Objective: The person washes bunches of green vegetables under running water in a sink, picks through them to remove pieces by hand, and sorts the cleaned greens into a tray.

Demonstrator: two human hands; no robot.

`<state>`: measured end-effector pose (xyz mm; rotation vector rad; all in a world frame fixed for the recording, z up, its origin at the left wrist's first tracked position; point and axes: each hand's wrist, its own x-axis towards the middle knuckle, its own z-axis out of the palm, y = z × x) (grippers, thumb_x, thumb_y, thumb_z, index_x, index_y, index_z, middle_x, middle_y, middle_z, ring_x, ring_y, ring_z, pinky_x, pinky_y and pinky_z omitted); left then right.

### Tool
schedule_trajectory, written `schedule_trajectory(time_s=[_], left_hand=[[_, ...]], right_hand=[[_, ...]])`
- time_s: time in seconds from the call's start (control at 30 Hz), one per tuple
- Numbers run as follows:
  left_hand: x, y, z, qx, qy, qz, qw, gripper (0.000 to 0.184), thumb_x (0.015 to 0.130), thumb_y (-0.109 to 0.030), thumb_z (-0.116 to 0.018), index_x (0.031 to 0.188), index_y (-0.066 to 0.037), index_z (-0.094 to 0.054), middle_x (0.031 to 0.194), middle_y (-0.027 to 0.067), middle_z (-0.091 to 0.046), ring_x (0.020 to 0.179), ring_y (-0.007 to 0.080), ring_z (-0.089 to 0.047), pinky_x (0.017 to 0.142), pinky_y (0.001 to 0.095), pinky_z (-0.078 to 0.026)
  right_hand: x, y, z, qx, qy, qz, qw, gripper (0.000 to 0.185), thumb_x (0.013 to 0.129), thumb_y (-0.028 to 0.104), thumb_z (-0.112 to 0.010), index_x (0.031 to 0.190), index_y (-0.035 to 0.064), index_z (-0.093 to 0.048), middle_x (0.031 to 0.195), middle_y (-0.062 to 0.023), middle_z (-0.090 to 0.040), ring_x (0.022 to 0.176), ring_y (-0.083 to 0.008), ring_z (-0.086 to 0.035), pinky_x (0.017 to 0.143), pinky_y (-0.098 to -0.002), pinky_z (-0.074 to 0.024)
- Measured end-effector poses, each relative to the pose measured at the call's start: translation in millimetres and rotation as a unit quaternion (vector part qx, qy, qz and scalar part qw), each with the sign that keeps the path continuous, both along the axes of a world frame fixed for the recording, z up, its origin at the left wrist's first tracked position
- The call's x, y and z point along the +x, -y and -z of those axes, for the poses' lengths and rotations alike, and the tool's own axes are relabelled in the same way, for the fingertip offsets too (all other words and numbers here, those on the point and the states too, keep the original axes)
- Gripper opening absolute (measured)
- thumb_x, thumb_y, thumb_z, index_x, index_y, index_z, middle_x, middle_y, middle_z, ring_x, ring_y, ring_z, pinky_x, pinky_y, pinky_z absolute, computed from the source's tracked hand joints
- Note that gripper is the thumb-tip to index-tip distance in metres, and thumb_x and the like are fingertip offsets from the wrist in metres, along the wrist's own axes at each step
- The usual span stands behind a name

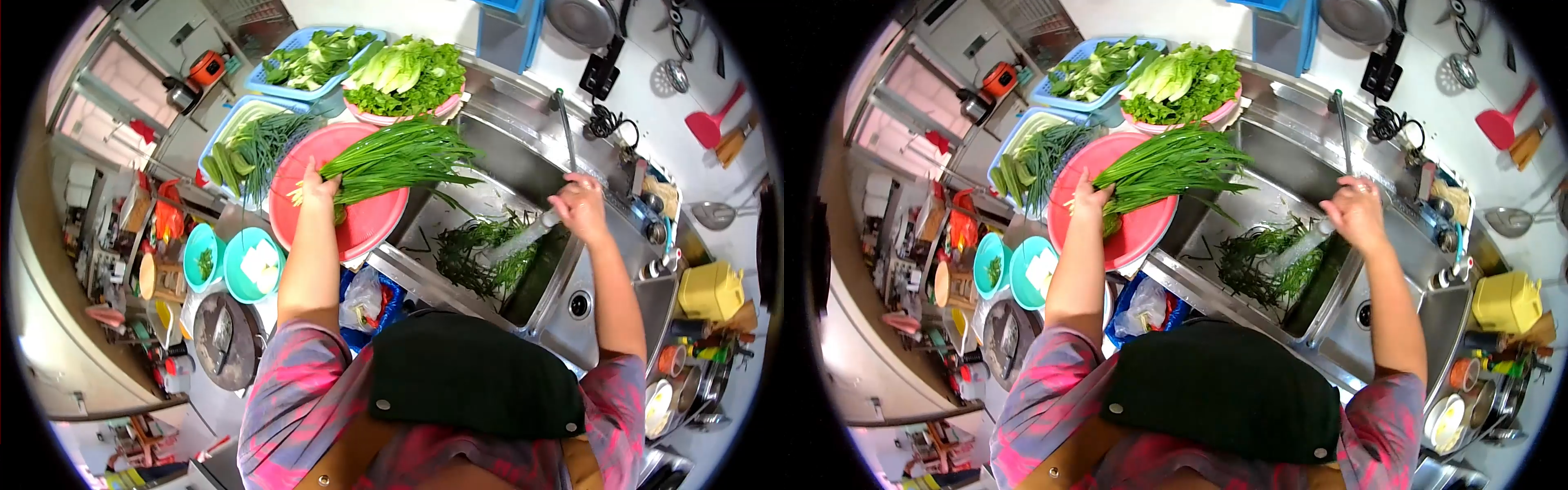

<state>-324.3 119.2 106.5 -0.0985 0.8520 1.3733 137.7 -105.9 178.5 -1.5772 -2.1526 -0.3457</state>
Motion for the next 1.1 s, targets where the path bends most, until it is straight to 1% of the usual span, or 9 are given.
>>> schedule_trajectory(time_s=[0.27, 0.3, 0.33, 0.37, 0.6, 0.83, 0.93, 1.03, 1.1], left_hand=[[-22.8, 67.7, -29.8, 0.136, -0.247, 0.215, 0.935, 0.058, 0.073, -0.024, -0.063, 0.118, 0.002, -0.037, 0.123, 0.0193, -0.04, 0.116, 0.0335, -0.035, 0.099, 0.0472, -0.021], [-12.0, 83.9, -51.1, 0.217, -0.563, 0.237, 0.761, 0.069, 0.066, -0.026, -0.068, 0.121, 0.0, -0.036, 0.125, 0.0198, -0.037, 0.118, 0.0342, -0.032, 0.1, 0.0484, -0.018], [0.0, 94.4, -68.0, 0.27, -0.802, 0.225, 0.483, 0.08, 0.06, -0.029, -0.073, 0.124, -0.002, -0.034, 0.128, 0.0202, -0.034, 0.12, 0.0349, -0.029, 0.101, 0.0497, -0.014], [11.7, 95.0, -75.1, 0.204, -0.896, 0.249, 0.306, 0.104, 0.047, -0.032, -0.078, 0.132, -0.007, -0.023, 0.133, 0.0204, -0.025, 0.125, 0.0353, -0.018, 0.101, 0.0511, -0.008], [11.6, 48.8, -57.7, 0.202, -0.814, 0.426, 0.339, 0.127, 0.037, -0.032, -0.082, 0.135, -0.011, -0.003, 0.138, 0.0172, -0.016, 0.129, 0.0344, -0.008, 0.102, 0.0507, -0.009], [6.2, 47.3, -40.6, 0.221, -0.823, 0.398, 0.341, 0.128, 0.039, -0.037, -0.082, 0.135, -0.013, -0.001, 0.138, 0.0153, -0.016, 0.129, 0.0327, -0.008, 0.101, 0.0509, -0.01], [-2.0, 44.1, -33.6, 0.266, -0.812, 0.304, 0.421, 0.093, 0.054, -0.036, -0.076, 0.13, -0.014, -0.028, 0.134, 0.016, -0.025, 0.125, 0.032, -0.022, 0.1, 0.0487, -0.016], [-2.4, 18.3, -9.4, 0.417, -0.728, 0.086, 0.537, 0.015, 0.074, -0.02, -0.061, 0.087, -0.014, -0.065, 0.105, 0.0128, -0.055, 0.097, 0.0293, -0.051, 0.087, 0.042, -0.034], [2.8, 14.7, -12.7, 0.446, -0.727, 0.098, 0.513, 0.016, 0.073, -0.017, -0.062, 0.088, -0.013, -0.065, 0.1, 0.0121, -0.056, 0.093, 0.0276, -0.053, 0.083, 0.0365, -0.039]], right_hand=[[56.9, 18.2, 3.8, 0.092, -0.077, 0.156, 0.98, 0.009, 0.071, 0.01, -0.061, 0.069, 0.0021, -0.059, 0.08, -0.0086, -0.06, 0.088, -0.0267, -0.055, 0.074, -0.0359, -0.0428], [39.8, 22.4, 3.3, 0.117, -0.083, 0.209, 0.967, 0.011, 0.072, 0.009, -0.06, 0.081, 0.0036, -0.059, 0.089, -0.0091, -0.059, 0.089, -0.0271, -0.053, 0.079, -0.0348, -0.0402], [24.8, 24.3, 6.4, 0.117, -0.081, 0.212, 0.967, 0.011, 0.072, 0.009, -0.06, 0.081, 0.0036, -0.059, 0.089, -0.0091, -0.059, 0.089, -0.0271, -0.053, 0.079, -0.0348, -0.0402], [10.5, 24.2, 13.8, 0.159, -0.114, 0.205, 0.959, 0.014, 0.071, 0.008, -0.06, 0.085, 0.0042, -0.058, 0.092, -0.0096, -0.057, 0.089, -0.0269, -0.053, 0.081, -0.0347, -0.0387], [-105.9, -9.9, 27.7, 0.075, -0.42, 0.092, 0.9, 0.02, 0.074, 0.002, -0.058, 0.094, 0.0028, -0.056, 0.089, -0.0107, -0.055, 0.076, -0.0197, -0.055, 0.066, -0.0286, -0.0447], [-194.7, -125.7, -13.6, 0.055, -0.202, -0.084, 0.974, 0.009, 0.072, 0.009, -0.059, 0.081, 0.0079, -0.059, 0.08, -0.0072, -0.056, 0.078, -0.0259, -0.055, 0.066, -0.0328, -0.0457], [-222.2, -160.8, -11.6, 0.015, -0.117, -0.096, 0.988, 0.009, 0.071, 0.01, -0.058, 0.08, 0.0102, -0.06, 0.078, -0.0059, -0.055, 0.079, -0.0248, -0.053, 0.066, -0.034, -0.0454], [-235.6, -178.2, -7.0, -0.037, -0.022, -0.098, 0.994, 0.008, 0.071, 0.013, -0.057, 0.078, 0.0111, -0.061, 0.077, -0.0047, -0.054, 0.079, -0.0236, -0.051, 0.067, -0.0345, -0.0452], [-239.3, -185.0, -8.3, -0.08, 0.037, -0.083, 0.993, 0.008, 0.071, 0.016, -0.057, 0.076, 0.0119, -0.062, 0.079, -0.0034, -0.055, 0.081, -0.0234, -0.052, 0.068, -0.0346, -0.0452]])
